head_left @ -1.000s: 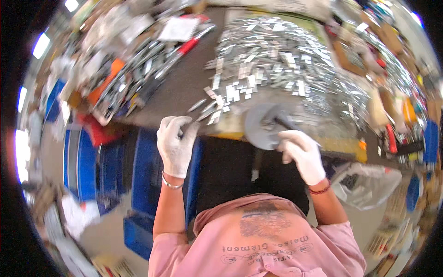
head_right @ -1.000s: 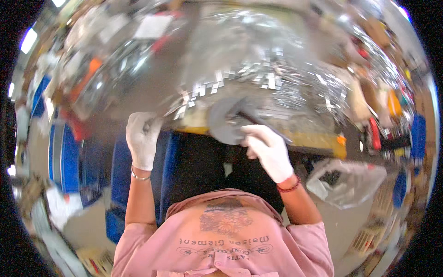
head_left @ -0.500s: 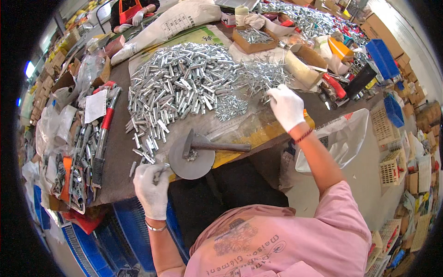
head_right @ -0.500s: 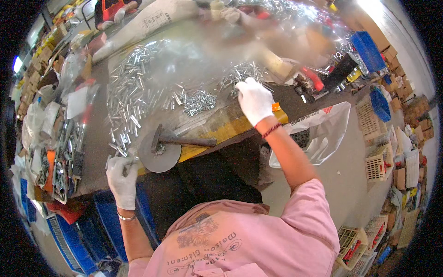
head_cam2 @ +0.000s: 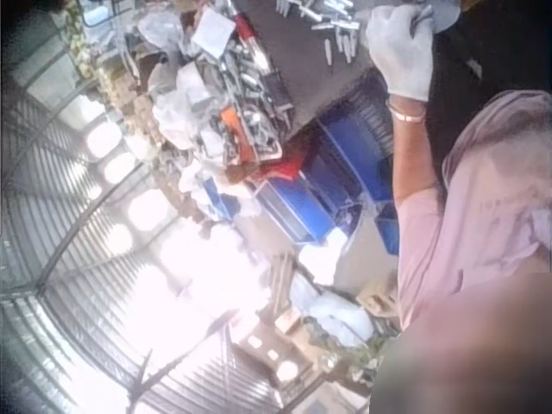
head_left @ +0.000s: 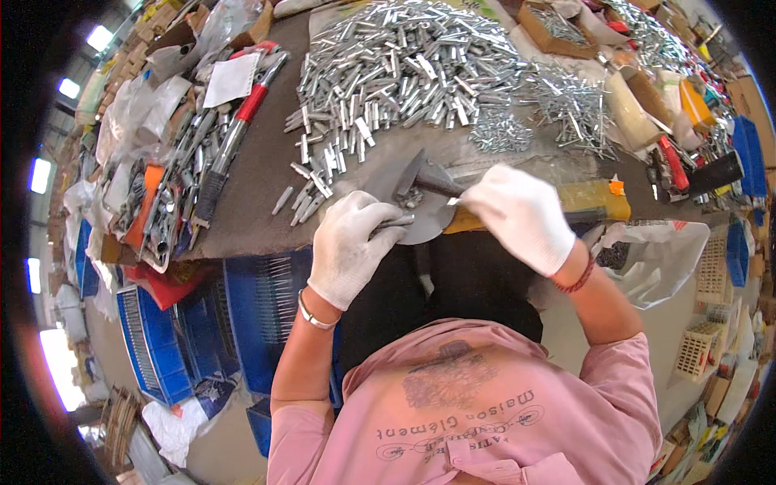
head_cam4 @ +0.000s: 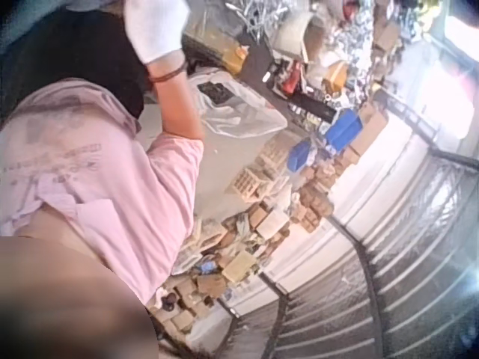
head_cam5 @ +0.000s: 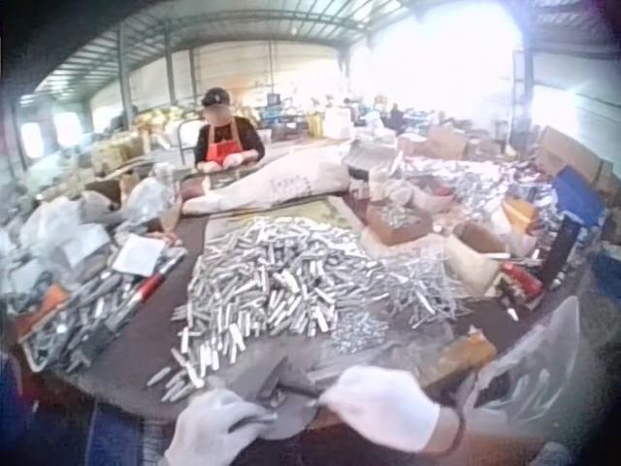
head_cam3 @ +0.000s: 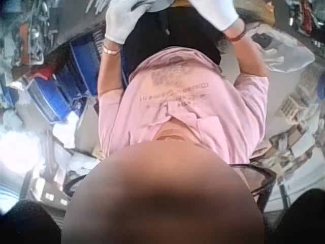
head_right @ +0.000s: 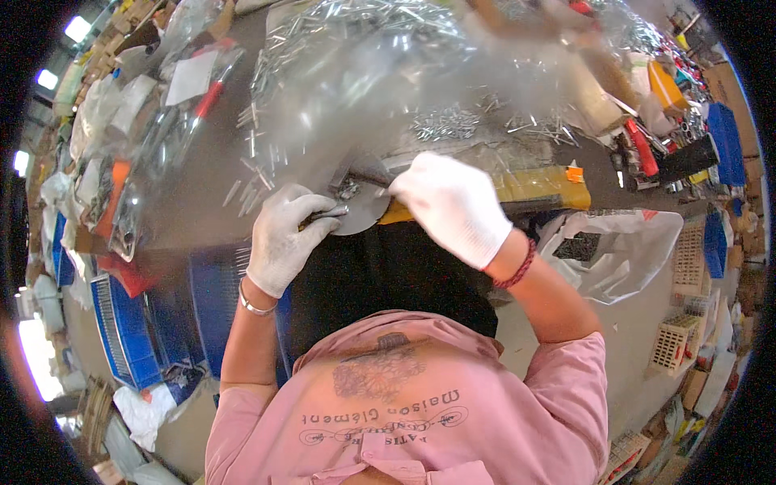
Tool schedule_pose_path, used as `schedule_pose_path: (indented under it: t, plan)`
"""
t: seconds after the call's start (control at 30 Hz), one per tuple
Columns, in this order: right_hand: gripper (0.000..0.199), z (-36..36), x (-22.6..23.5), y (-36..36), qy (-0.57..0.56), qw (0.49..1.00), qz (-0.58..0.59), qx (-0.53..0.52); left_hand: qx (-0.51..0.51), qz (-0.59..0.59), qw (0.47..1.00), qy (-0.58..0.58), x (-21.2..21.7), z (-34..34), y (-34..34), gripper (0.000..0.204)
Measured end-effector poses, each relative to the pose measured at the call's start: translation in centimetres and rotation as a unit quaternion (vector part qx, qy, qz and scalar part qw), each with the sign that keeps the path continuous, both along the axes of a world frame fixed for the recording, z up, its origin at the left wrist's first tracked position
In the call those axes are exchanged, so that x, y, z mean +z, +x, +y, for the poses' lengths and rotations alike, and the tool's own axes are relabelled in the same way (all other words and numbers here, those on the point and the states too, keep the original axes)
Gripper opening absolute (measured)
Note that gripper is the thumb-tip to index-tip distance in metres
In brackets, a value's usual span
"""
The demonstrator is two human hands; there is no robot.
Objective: Assembling small metal hardware components using a hammer and manual dexterity on a workbench.
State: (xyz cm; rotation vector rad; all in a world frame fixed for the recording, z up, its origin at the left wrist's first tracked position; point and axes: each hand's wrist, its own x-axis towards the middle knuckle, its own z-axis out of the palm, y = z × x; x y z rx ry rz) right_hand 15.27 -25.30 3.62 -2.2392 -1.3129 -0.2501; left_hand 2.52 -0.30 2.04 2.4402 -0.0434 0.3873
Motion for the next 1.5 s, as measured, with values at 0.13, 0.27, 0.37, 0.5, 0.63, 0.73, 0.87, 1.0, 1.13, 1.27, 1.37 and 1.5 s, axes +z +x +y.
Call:
schedule_pose_path:
  t: [0.13,0.27,0.37,0.5,0.63,0.73,0.87,1.0,1.13,1.27,1.37,1.5]
  plan:
    - [0.007,2.6,-2.0,-2.5,-0.009,0.999,0.038,0.000,0.012,0.001,1.000,0.005,-0.2,0.1,-0.5,0.014]
    - [0.005,3.7,-2.3,-2.5,-0.020,0.999,0.030,0.004,0.017,-0.014,0.999,0.030,-0.5,0.4,-0.7,0.013]
    - [0.003,4.1,-2.3,-2.2,-0.029,0.999,0.020,0.008,0.015,-0.030,0.999,0.039,-0.9,0.5,-0.6,0.014]
    - [0.003,4.2,-2.6,-1.9,-0.023,0.999,0.017,0.026,0.014,-0.043,0.999,0.028,-1.3,0.4,-0.4,0.014]
    - [0.003,4.4,-2.4,-1.9,-0.039,0.998,0.008,0.040,0.016,-0.039,0.999,0.015,-1.4,0.3,-0.7,0.012]
    - [0.003,4.4,-2.2,-1.9,-0.044,0.998,0.006,0.050,0.018,-0.045,0.999,0.000,-1.5,0.2,-0.9,0.012]
    - [0.004,4.5,-2.3,-1.8,-0.030,0.997,0.012,0.064,0.012,-0.062,0.998,-0.009,-1.5,0.3,-1.1,0.015]
    - [0.006,4.5,-2.3,-1.9,-0.030,0.996,0.021,0.078,0.021,-0.063,0.997,-0.028,-1.5,0.0,-1.4,0.016]
    - [0.009,4.7,-2.6,-2.0,-0.029,0.995,0.024,0.089,0.023,-0.068,0.997,-0.038,-2.1,-0.3,-1.4,0.014]
    - [0.011,4.7,-2.7,-2.2,-0.046,0.994,-0.020,0.092,0.024,-0.084,0.996,-0.002,-1.8,-0.7,-1.3,0.014]
    - [0.010,4.1,-2.7,-2.0,-0.010,0.997,-0.024,0.068,0.025,-0.085,0.996,0.013,-1.7,-0.8,-1.4,0.015]
    - [0.002,0.9,-1.7,2.0,0.014,0.991,-0.028,-0.130,0.038,-0.093,0.995,0.015,-1.5,-1.0,-1.6,0.014]
